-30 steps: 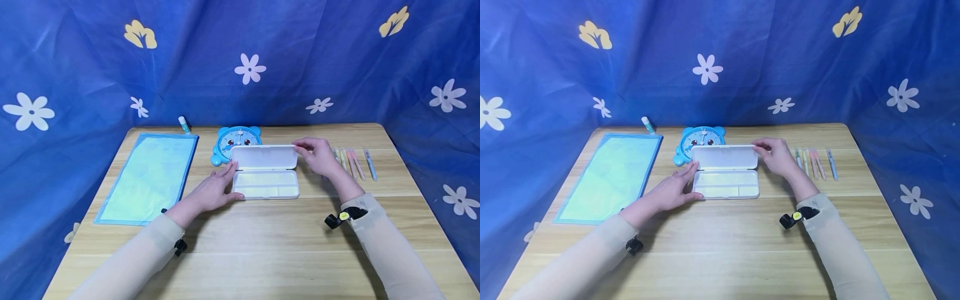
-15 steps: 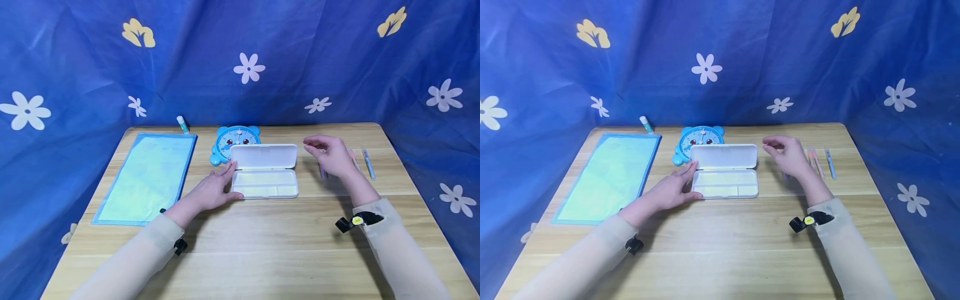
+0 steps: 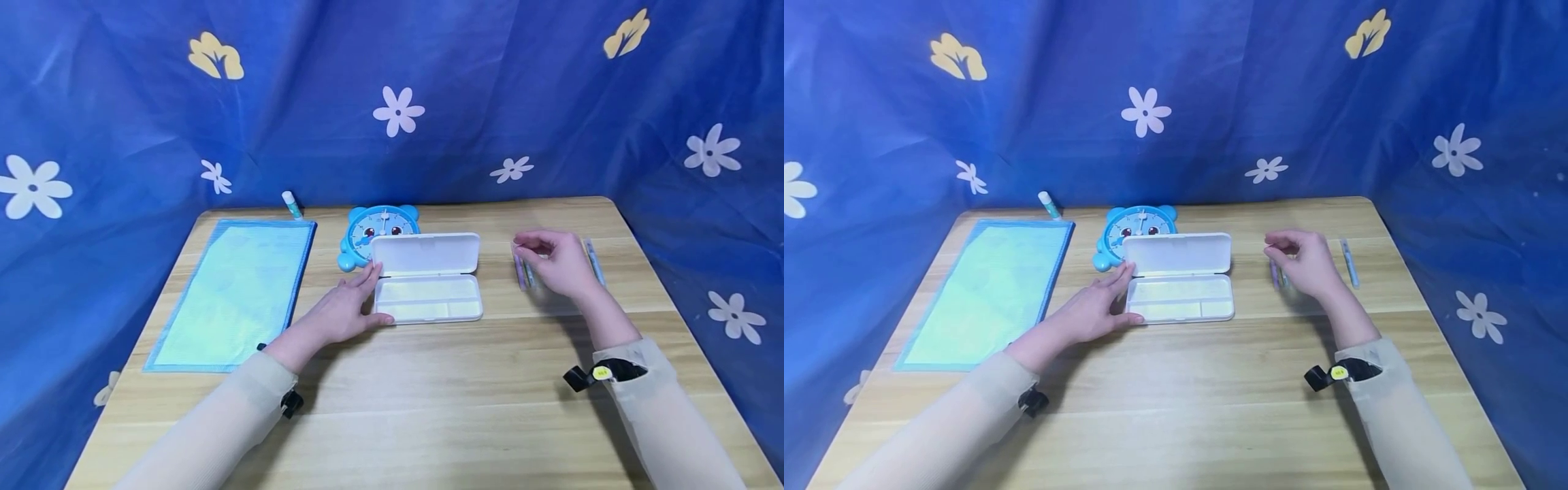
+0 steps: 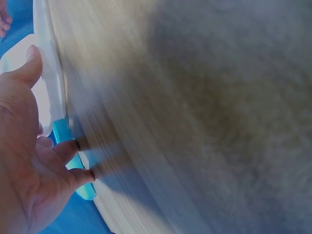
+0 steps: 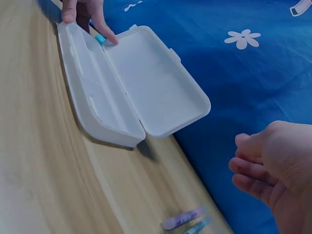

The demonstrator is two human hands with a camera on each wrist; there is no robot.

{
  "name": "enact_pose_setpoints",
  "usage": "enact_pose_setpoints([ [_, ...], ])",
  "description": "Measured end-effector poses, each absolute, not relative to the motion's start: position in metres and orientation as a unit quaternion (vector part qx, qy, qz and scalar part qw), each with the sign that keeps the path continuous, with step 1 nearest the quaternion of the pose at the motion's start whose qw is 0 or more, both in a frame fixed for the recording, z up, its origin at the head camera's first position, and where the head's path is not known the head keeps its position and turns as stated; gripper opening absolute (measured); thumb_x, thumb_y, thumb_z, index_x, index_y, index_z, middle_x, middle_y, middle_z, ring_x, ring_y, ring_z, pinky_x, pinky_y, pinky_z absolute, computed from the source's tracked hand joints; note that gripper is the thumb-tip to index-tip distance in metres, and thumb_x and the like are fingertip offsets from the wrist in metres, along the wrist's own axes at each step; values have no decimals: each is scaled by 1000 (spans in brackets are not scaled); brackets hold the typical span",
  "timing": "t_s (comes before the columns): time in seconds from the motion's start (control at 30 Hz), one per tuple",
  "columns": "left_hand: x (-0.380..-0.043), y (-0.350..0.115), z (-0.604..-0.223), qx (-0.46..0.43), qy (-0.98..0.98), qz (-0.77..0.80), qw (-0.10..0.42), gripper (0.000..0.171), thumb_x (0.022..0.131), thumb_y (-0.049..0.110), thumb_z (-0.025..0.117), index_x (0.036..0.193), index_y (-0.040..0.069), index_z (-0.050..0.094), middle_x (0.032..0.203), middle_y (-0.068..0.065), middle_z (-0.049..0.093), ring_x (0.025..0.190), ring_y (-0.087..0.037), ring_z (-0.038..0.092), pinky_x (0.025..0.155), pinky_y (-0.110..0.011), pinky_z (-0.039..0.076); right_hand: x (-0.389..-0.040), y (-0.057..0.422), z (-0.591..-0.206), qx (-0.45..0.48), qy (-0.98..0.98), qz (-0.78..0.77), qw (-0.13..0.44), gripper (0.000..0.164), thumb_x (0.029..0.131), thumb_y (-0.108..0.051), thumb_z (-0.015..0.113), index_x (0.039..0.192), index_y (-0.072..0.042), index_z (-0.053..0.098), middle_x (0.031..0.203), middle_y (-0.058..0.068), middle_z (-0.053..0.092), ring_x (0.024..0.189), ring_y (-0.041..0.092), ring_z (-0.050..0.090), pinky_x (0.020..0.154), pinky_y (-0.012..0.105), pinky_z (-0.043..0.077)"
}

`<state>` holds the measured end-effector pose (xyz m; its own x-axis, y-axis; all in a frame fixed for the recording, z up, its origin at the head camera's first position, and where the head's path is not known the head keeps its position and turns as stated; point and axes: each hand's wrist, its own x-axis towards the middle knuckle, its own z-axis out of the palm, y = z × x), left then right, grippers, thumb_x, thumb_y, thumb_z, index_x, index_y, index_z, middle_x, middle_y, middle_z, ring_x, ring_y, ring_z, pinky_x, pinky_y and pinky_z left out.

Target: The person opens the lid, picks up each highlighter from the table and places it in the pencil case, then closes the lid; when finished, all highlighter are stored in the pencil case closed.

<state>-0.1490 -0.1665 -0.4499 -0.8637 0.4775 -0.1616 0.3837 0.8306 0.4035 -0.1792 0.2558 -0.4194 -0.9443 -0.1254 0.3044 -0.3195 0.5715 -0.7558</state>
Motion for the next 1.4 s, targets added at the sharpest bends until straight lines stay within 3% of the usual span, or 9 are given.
enact_pose_setpoints([
  [0.33, -151, -168, -448, 227, 949, 182, 123, 111, 93, 68, 70, 171, 16, 11, 174, -10, 10, 154, -36, 30, 122, -62, 26, -168, 264, -436, 109, -887, 432, 118, 14, 93, 2, 80, 106, 8, 79, 98, 21, 78, 81, 13, 70, 70, 8, 50],
  [0.5, -155, -168, -447, 229, 948, 183, 121, 111, 93, 68, 70, 171, 15, 12, 174, -10, 11, 154, -35, 31, 122, -63, 26, -165, 263, -446, 95, -897, 421, 95, 14, 90, 5, 80, 103, 10, 78, 91, 20, 77, 76, 20, 70, 67, 14, 51],
  [0.6, -156, -168, -447, 230, 948, 185, 120, 111, 93, 68, 70, 171, 15, 12, 174, -10, 12, 154, -35, 32, 122, -63, 26, -164, 263, -451, 89, -910, 393, 95, 13, 89, 3, 80, 101, 9, 79, 85, 16, 77, 73, 24, 70, 92, 29, 51],
  [0.67, -156, -167, -446, 229, 948, 185, 122, 111, 93, 68, 71, 171, 15, 12, 174, -10, 12, 154, -35, 32, 122, -63, 26, -163, 263, -453, 87, -919, 372, 95, 14, 89, -1, 81, 100, 8, 79, 82, 14, 76, 73, 26, 71, 108, 43, 42],
  [0.73, -156, -167, -446, 227, 948, 185, 124, 111, 93, 68, 71, 171, 15, 12, 174, -11, 12, 154, -35, 31, 122, -63, 26, -163, 262, -454, 84, -925, 358, 92, 17, 89, -3, 82, 101, 9, 79, 81, 13, 76, 73, 28, 71, 111, 53, 37],
  [0.93, -156, -167, -447, 226, 948, 185, 123, 111, 92, 67, 71, 171, 16, 12, 174, -11, 12, 154, -35, 31, 122, -63, 26, -164, 258, -455, 61, -941, 328, 56, 25, 90, -9, 83, 107, 8, 78, 87, 13, 76, 79, 28, 70, 78, 45, 54],
  [1.17, -152, -167, -448, 232, 946, 183, 129, 112, 92, 69, 71, 170, 14, 13, 174, -12, 12, 152, -39, 33, 121, -64, 26, -162, 252, -461, 44, -953, 299, 31, 22, 89, -13, 84, 100, 6, 78, 84, 9, 74, 81, 27, 71, 78, 48, 58],
  [1.4, -150, -167, -450, 229, 947, 184, 129, 111, 92, 68, 71, 170, 15, 14, 174, -10, 11, 153, -39, 31, 122, -64, 25, -160, 251, -463, 51, -952, 299, 42, 13, 89, -9, 81, 94, 3, 79, 78, 5, 72, 76, 25, 69, 74, 46, 56],
])
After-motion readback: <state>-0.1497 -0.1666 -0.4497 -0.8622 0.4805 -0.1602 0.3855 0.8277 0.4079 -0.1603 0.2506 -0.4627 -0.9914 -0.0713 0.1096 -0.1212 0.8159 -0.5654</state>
